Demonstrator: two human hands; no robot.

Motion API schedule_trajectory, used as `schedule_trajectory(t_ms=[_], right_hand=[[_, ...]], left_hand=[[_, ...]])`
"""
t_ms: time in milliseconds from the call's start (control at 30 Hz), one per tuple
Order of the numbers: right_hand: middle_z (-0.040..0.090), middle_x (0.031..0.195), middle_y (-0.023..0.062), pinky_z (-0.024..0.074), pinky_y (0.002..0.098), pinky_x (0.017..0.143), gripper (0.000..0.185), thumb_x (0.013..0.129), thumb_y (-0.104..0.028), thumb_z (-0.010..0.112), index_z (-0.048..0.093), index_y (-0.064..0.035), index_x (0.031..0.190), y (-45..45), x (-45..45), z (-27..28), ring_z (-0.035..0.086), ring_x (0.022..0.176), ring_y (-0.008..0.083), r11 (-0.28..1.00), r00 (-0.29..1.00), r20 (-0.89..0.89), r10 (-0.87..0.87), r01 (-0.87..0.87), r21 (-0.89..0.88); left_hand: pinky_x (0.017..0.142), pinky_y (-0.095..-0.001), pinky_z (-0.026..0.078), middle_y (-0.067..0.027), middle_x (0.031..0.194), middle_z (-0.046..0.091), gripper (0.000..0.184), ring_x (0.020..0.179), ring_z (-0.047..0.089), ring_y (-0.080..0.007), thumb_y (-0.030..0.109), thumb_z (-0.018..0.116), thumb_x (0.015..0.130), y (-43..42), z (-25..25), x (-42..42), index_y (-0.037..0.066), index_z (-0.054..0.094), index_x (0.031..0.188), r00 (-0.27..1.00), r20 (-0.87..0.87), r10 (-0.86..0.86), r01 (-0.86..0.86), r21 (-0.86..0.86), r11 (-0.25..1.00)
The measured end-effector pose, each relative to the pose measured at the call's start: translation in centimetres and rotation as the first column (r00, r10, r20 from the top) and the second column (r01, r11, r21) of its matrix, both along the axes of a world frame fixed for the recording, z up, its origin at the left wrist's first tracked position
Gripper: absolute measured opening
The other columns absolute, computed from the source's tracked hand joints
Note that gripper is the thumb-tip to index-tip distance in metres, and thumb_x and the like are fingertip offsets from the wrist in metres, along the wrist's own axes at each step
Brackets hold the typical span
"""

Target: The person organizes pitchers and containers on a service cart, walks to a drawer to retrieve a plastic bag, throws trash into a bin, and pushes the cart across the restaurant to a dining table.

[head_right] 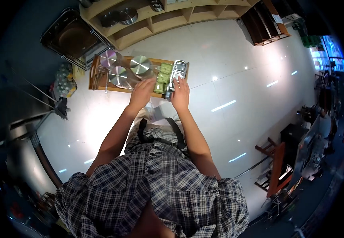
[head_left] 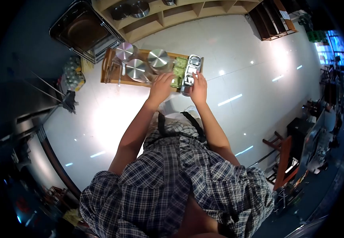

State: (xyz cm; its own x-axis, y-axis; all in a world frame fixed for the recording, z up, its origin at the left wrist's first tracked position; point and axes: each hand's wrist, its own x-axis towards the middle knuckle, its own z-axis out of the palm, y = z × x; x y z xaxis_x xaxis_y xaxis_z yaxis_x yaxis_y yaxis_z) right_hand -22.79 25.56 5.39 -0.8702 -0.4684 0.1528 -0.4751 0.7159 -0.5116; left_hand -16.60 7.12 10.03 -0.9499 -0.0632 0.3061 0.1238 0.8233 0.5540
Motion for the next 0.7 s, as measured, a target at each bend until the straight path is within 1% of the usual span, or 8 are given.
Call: schedule_trajectory(t_ms=[33, 133, 167, 300, 467, 533, 600, 700], right_hand=[[0.038, 0.133, 0.0161, 0.0269, 0.0475, 0.103, 0.062, 0.066, 0.003, 0.059, 0.044, -0.0064, 0.126, 0.4, 0.3, -0.8, 0.034, 0.125, 0.0347, 0.998, 0.999, 0.011, 0.044, -0.045, 0.033], [0.035, 0.136, 0.0148, 0.0244, 0.0487, 0.104, 0.067, 0.067, 0.002, 0.058, 0.040, -0.0107, 0.130, 0.6, 0.2, -1.4, 0.030, 0.128, 0.0338, 0.980, 0.992, 0.055, 0.116, -0.124, 0.157], [0.035, 0.136, 0.0148, 0.0244, 0.0487, 0.104, 0.067, 0.067, 0.002, 0.058, 0.040, -0.0107, 0.130, 0.7, 0.3, -1.7, 0.030, 0.128, 0.0338, 0.977, 0.989, 0.058, 0.135, -0.143, 0.158], [0.031, 0.139, 0.0118, 0.0210, 0.0488, 0.106, 0.069, 0.068, 0.001, 0.057, 0.036, -0.0128, 0.133, 0.5, -0.5, -2.4, 0.025, 0.131, 0.0325, 0.916, 0.968, 0.103, 0.228, -0.249, 0.316], [0.034, 0.138, 0.0105, 0.0197, 0.0483, 0.107, 0.054, 0.078, -0.005, 0.051, 0.040, -0.0134, 0.131, -0.6, -2.1, -4.6, 0.025, 0.131, 0.0301, 0.799, 0.918, 0.162, 0.361, -0.395, 0.453], [0.037, 0.137, 0.0100, 0.0198, 0.0477, 0.107, 0.043, 0.083, -0.008, 0.046, 0.045, -0.0127, 0.126, -0.8, -2.2, -6.4, 0.026, 0.131, 0.0286, 0.764, 0.903, 0.166, 0.396, -0.425, 0.486], [0.038, 0.135, 0.0106, 0.0226, 0.0482, 0.106, 0.046, 0.078, -0.002, 0.048, 0.046, -0.0103, 0.123, -0.9, -2.9, -7.2, 0.030, 0.129, 0.0281, 0.676, 0.862, 0.276, 0.425, -0.505, 0.537], [0.037, 0.137, 0.0088, 0.0210, 0.0472, 0.107, 0.043, 0.082, -0.006, 0.044, 0.046, -0.0121, 0.124, -0.3, -3.3, -8.1, 0.030, 0.130, 0.0261, 0.586, 0.829, 0.273, 0.488, -0.543, 0.601]], left_hand=[[0.094, -0.0388, 0.037, -0.0085, 0.117, 0.054, 0.037, 0.110, 0.049, -0.0261, 0.000, 0.050, 0.071, 0.3, -1.6, 1.1, 0.006, 0.057, 0.108, 0.995, 0.088, 0.040, -0.042, 0.029, 0.999], [0.099, -0.0398, 0.033, -0.0098, 0.123, 0.050, 0.040, 0.115, 0.045, -0.0267, 0.001, 0.049, 0.074, 0.9, -3.4, 3.2, 0.005, 0.055, 0.113, 0.975, 0.144, 0.171, -0.171, -0.016, 0.985], [0.104, -0.0434, 0.026, -0.0108, 0.131, 0.044, 0.045, 0.122, 0.039, -0.0276, 0.001, 0.049, 0.075, 1.6, -4.0, 4.1, 0.007, 0.052, 0.119, 0.951, 0.239, 0.195, -0.193, -0.031, 0.981], [0.106, -0.0473, 0.020, -0.0137, 0.139, 0.032, 0.059, 0.128, 0.029, -0.0312, 0.000, 0.054, 0.069, 2.7, -5.0, 5.8, 0.008, 0.045, 0.127, 0.906, 0.276, 0.321, -0.288, -0.157, 0.945], [0.104, -0.0465, 0.025, -0.0141, 0.136, 0.035, 0.059, 0.125, 0.033, -0.0317, 0.001, 0.056, 0.069, 2.4, -6.0, 6.2, 0.008, 0.045, 0.127, 0.892, 0.287, 0.350, -0.326, -0.128, 0.937], [0.102, -0.0464, 0.028, -0.0136, 0.133, 0.038, 0.056, 0.122, 0.037, -0.0308, 0.002, 0.056, 0.070, 2.0, -6.4, 6.6, 0.008, 0.046, 0.125, 0.867, 0.450, 0.212, -0.247, 0.020, 0.969], [0.100, -0.0449, 0.031, -0.0131, 0.131, 0.041, 0.054, 0.120, 0.040, -0.0294, 0.003, 0.056, 0.070, 1.7, -7.1, 6.6, 0.008, 0.048, 0.123, 0.887, 0.409, 0.214, -0.223, -0.026, 0.974], [0.099, -0.0414, 0.033, -0.0133, 0.129, 0.043, 0.053, 0.119, 0.041, -0.0293, 0.003, 0.058, 0.069, 2.0, -7.4, 6.9, 0.007, 0.050, 0.121, 0.919, 0.302, 0.252, -0.221, -0.134, 0.966]])
